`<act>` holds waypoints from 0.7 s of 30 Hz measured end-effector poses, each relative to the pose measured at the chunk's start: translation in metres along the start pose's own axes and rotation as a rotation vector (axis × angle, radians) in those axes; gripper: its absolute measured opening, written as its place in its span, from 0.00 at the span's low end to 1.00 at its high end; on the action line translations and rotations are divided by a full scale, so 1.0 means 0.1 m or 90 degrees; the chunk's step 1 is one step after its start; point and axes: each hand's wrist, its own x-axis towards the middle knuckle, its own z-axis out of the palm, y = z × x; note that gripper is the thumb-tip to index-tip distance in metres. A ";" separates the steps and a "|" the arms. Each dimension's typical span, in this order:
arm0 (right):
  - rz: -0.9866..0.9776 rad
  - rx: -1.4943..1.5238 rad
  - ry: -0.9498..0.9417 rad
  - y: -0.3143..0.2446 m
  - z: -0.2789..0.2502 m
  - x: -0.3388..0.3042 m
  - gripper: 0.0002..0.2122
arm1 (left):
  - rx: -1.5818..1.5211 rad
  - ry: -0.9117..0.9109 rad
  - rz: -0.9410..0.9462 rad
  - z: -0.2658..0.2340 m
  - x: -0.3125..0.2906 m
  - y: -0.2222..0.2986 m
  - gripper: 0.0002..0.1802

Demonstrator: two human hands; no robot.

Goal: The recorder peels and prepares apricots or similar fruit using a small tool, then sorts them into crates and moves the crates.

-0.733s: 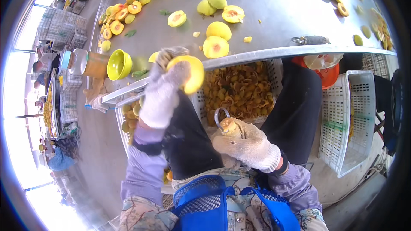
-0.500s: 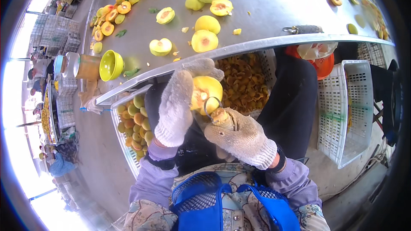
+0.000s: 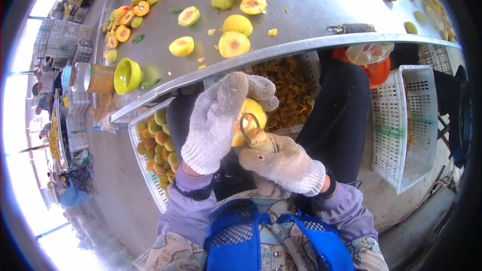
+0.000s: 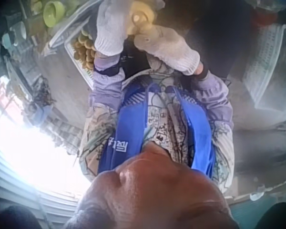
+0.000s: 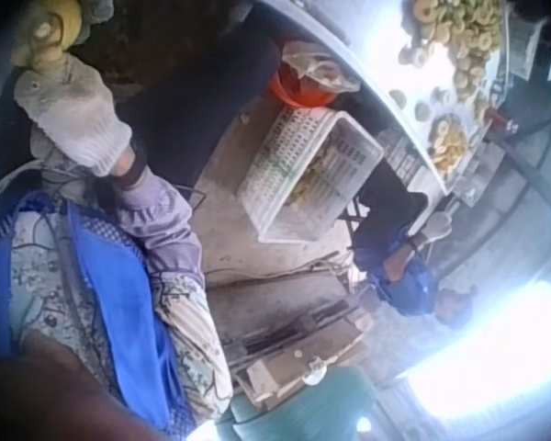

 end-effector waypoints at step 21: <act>-0.017 -0.148 0.122 -0.01 0.05 0.00 0.15 | -0.387 0.075 0.071 -0.01 -0.08 -0.51 0.39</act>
